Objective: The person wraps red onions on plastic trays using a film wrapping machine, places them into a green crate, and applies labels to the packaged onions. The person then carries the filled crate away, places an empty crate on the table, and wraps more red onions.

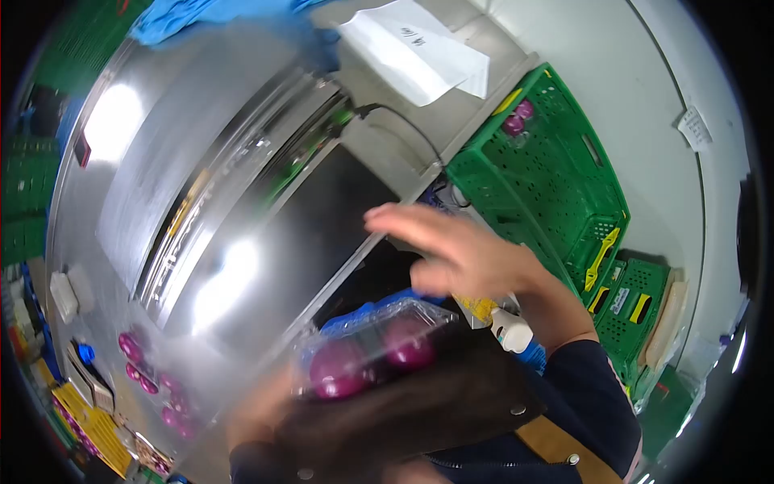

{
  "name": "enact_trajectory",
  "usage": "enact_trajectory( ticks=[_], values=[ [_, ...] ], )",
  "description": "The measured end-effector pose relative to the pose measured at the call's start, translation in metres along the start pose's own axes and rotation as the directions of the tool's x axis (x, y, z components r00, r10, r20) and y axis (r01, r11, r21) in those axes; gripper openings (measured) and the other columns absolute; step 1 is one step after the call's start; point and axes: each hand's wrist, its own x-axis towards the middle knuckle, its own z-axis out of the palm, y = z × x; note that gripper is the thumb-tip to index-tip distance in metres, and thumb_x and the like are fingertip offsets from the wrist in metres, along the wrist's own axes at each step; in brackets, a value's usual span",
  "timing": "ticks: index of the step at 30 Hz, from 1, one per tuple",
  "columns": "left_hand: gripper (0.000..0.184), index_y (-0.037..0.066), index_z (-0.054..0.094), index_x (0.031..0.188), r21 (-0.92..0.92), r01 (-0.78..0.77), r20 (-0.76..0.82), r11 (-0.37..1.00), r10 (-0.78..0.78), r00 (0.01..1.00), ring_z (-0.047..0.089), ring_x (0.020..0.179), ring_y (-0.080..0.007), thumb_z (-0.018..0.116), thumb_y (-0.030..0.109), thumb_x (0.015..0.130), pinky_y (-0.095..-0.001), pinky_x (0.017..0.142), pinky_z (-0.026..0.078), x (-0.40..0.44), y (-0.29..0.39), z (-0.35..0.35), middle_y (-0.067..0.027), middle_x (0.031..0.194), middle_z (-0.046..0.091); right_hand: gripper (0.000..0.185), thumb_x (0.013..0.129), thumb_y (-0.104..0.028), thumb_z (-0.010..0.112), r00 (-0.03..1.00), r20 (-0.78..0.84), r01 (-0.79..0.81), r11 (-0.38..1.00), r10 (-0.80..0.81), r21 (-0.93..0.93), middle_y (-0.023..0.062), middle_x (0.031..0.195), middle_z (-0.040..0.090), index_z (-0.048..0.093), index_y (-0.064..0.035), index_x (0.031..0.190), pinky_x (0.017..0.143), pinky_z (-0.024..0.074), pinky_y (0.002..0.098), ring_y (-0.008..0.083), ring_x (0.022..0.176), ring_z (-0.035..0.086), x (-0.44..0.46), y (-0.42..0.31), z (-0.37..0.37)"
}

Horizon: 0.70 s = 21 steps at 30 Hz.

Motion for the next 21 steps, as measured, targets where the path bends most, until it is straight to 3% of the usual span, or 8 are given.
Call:
enact_trajectory(
  ticks=[3,4,8,9,11,12,15,21],
  values=[
    [0.036,0.006,0.054,0.122,0.129,-0.058,0.148,0.99,0.039,0.988,0.059,0.097,-0.0206,0.061,0.021,0.09,-0.032,0.082,0.05,0.04,0.014,0.018,-0.01,0.107,0.062,0.067,0.093,-0.044,0.052,0.991,0.088,0.104,0.994,-0.1,-0.04,0.0252,0.131,0.048,0.035,0.0004,0.139,0.097,0.0422,0.0421,0.0374,0.118,0.051,-0.022,-0.01,0.018],
    [0.037,0.007,0.053,0.123,0.169,-0.083,0.182,0.982,0.051,0.982,0.059,0.098,-0.0207,0.061,0.021,0.09,-0.032,0.083,0.05,0.052,0.018,0.022,-0.0101,0.109,0.062,0.068,0.093,-0.045,0.053,0.919,0.367,-0.222,0.958,0.144,0.181,0.0243,0.129,0.052,0.035,-0.0001,0.14,0.097,0.0422,0.0417,0.0386,0.117,0.052,-0.019,-0.012,0.0],
    [0.047,0.007,0.048,0.132,0.404,-0.047,0.212,0.913,-0.043,0.976,0.054,0.112,-0.0233,0.059,0.025,0.09,-0.0353,0.093,0.046,0.108,0.019,0.034,-0.012,0.124,0.055,0.044,0.094,-0.032,0.051,0.911,-0.11,-0.298,0.819,0.397,0.49,0.0195,0.109,0.063,0.053,0.0009,0.122,0.086,0.047,0.0371,0.0254,0.099,0.061,-0.079,0.065,-0.021],
    [0.053,0.006,0.044,0.136,0.434,0.038,0.2,0.9,-0.138,0.97,0.049,0.121,-0.0256,0.057,0.029,0.09,-0.0386,0.1,0.041,0.123,0.016,0.038,-0.0136,0.135,0.048,0.038,0.094,-0.028,0.048,0.831,-0.303,-0.275,0.819,0.466,0.504,0.0183,0.104,0.064,0.056,0.0008,0.117,0.083,0.0481,0.0361,0.0228,0.093,0.062,-0.099,0.088,-0.029],
    [0.059,0.004,0.04,0.138,-0.518,0.337,0.143,0.786,-0.309,0.94,0.046,0.124,-0.0301,0.054,0.036,0.09,-0.0443,0.103,0.038,0.133,0.007,0.034,-0.0163,0.139,0.044,0.038,0.098,-0.032,0.039,0.47,-0.546,-0.392,0.718,0.693,0.575,0.0101,0.091,0.065,0.059,-0.0014,0.109,0.074,0.0473,0.0348,0.0207,0.079,0.058,-0.152,0.19,-0.048],
    [0.062,0.002,0.04,0.138,-0.326,0.247,0.033,0.913,-0.25,0.968,0.05,0.12,-0.0311,0.051,0.039,0.09,-0.0442,0.1,0.041,0.133,0.016,0.036,-0.0175,0.142,0.043,0.057,0.101,-0.047,0.03,0.147,-0.459,-0.229,0.481,0.876,0.846,0.0083,0.104,0.062,0.054,0.0,0.122,0.088,0.0456,0.0341,0.0169,0.094,0.058,-0.152,0.189,-0.077],
    [0.062,0.0,0.045,0.134,-0.191,0.205,-0.052,0.96,-0.218,0.974,0.056,0.113,-0.0312,0.051,0.042,0.088,-0.0423,0.095,0.045,0.128,0.029,0.015,-0.019,0.136,0.048,0.062,0.096,-0.054,0.042,-0.211,-0.664,-0.074,0.665,0.717,0.743,0.0067,0.098,0.063,0.058,0.0014,0.117,0.086,0.0439,0.0333,0.0178,0.09,0.058,-0.217,0.336,-0.111],
    [0.062,-0.004,0.051,0.128,-0.155,-0.016,-0.467,0.988,-0.059,0.882,0.061,0.089,-0.0288,0.049,0.043,0.088,-0.0387,0.077,0.051,0.084,0.044,-0.016,-0.0211,0.129,0.054,0.075,0.085,-0.065,0.054,-0.447,-0.558,-0.271,0.489,0.699,0.829,0.0058,0.076,0.06,0.064,0.0078,0.102,0.056,0.0442,0.0319,0.0167,0.06,0.054,-0.264,0.508,-0.118]
  ],
)
